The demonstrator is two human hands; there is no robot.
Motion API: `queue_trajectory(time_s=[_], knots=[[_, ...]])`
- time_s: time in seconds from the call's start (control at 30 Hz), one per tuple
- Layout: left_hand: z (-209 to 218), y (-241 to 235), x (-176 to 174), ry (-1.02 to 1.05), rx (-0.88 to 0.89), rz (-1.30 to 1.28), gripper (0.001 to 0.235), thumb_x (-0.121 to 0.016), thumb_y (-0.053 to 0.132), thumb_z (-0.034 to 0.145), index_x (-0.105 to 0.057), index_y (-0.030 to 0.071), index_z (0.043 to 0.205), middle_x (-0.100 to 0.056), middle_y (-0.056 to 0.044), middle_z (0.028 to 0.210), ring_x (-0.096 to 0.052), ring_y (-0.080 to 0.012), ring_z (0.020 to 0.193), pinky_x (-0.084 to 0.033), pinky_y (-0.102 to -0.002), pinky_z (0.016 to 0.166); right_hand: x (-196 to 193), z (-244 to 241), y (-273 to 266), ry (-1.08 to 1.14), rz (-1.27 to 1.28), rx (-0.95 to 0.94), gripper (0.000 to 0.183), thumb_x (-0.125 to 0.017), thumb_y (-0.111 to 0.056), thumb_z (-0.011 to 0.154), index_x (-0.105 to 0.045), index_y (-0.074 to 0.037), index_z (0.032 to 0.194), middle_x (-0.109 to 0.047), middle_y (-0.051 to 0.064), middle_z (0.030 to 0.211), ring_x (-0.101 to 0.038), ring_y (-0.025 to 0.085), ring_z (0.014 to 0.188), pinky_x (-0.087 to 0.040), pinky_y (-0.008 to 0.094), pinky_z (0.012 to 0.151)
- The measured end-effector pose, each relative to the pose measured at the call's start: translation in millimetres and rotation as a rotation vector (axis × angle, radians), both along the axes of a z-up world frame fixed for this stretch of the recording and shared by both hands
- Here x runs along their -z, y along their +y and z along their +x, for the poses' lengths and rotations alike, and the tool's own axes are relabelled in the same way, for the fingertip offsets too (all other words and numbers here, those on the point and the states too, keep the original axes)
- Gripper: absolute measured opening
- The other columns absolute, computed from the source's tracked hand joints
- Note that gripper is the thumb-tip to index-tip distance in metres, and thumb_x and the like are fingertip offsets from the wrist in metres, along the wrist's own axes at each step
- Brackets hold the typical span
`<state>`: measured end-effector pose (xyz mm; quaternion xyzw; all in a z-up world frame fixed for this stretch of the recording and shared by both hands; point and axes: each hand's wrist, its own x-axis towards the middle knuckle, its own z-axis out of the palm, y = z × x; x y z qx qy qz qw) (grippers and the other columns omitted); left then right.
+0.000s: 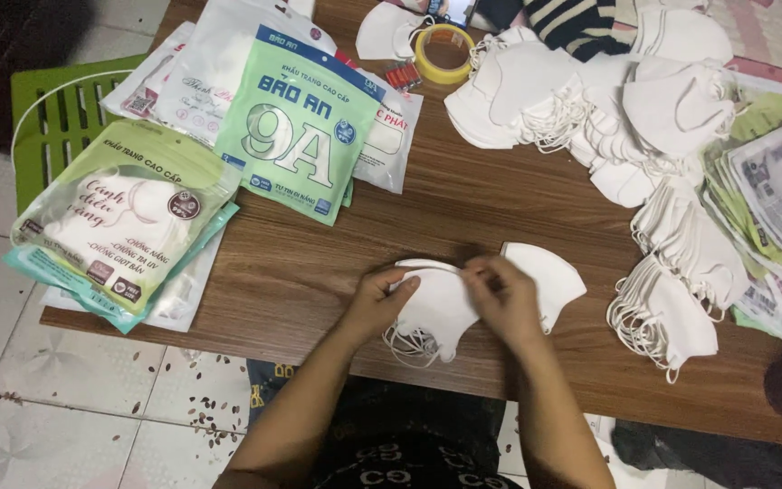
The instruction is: The person sits at a table and stacks white face masks by hand. They pick up masks from a pile, align them, and place them into a neat stack. The person then picks up a plastic packaging bag and places the stack of masks inside it.
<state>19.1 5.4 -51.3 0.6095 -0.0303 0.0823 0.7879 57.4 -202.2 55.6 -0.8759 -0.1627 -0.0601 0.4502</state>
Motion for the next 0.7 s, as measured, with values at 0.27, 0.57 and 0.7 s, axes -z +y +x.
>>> queue_trajectory(time_s=[0.27, 0.57, 0.7], knots=[[-3.9, 2.4, -20.6, 0.004, -0.008, 0.034, 0.016, -0.075, 0.008, 0.093, -0.079, 0.000, 0.106, -0.079, -0.015, 0.095, -0.067, -0.0172, 0.097, -0.055, -0.037, 0.087, -8.4, 19.2, -88.7, -0.087, -0.485, 0.243, 0.056, -0.081, -0.039, 0.089, -0.068, -0.001, 0.128, -0.066, 0.029, 0.116, -0.060, 0.051, 0.115, -0.049, 0.058, 0.099], [-3.6, -0.4, -7.8, 0.003, -0.017, 0.033, 0.014, -0.078, 0.009, 0.091, -0.081, 0.001, 0.102, -0.078, -0.013, 0.089, -0.065, -0.0147, 0.095, -0.055, -0.036, 0.085, 14.9, 26.7, -103.3, -0.002, -0.534, 0.255, 0.071, -0.083, -0.046, 0.082, -0.067, -0.001, 0.134, -0.070, 0.028, 0.117, -0.063, 0.049, 0.115, -0.049, 0.056, 0.101], [-4.2, 4.5, -20.2, 0.000, -0.014, 0.035, 0.012, -0.072, 0.010, 0.096, -0.081, 0.003, 0.100, -0.077, -0.009, 0.084, -0.063, -0.0115, 0.090, -0.054, -0.034, 0.082, 12.6, 22.6, -99.9, -0.166, -0.560, 0.263, 0.066, -0.087, -0.043, 0.079, -0.070, -0.001, 0.128, -0.071, 0.025, 0.100, -0.068, 0.046, 0.099, -0.052, 0.054, 0.091]])
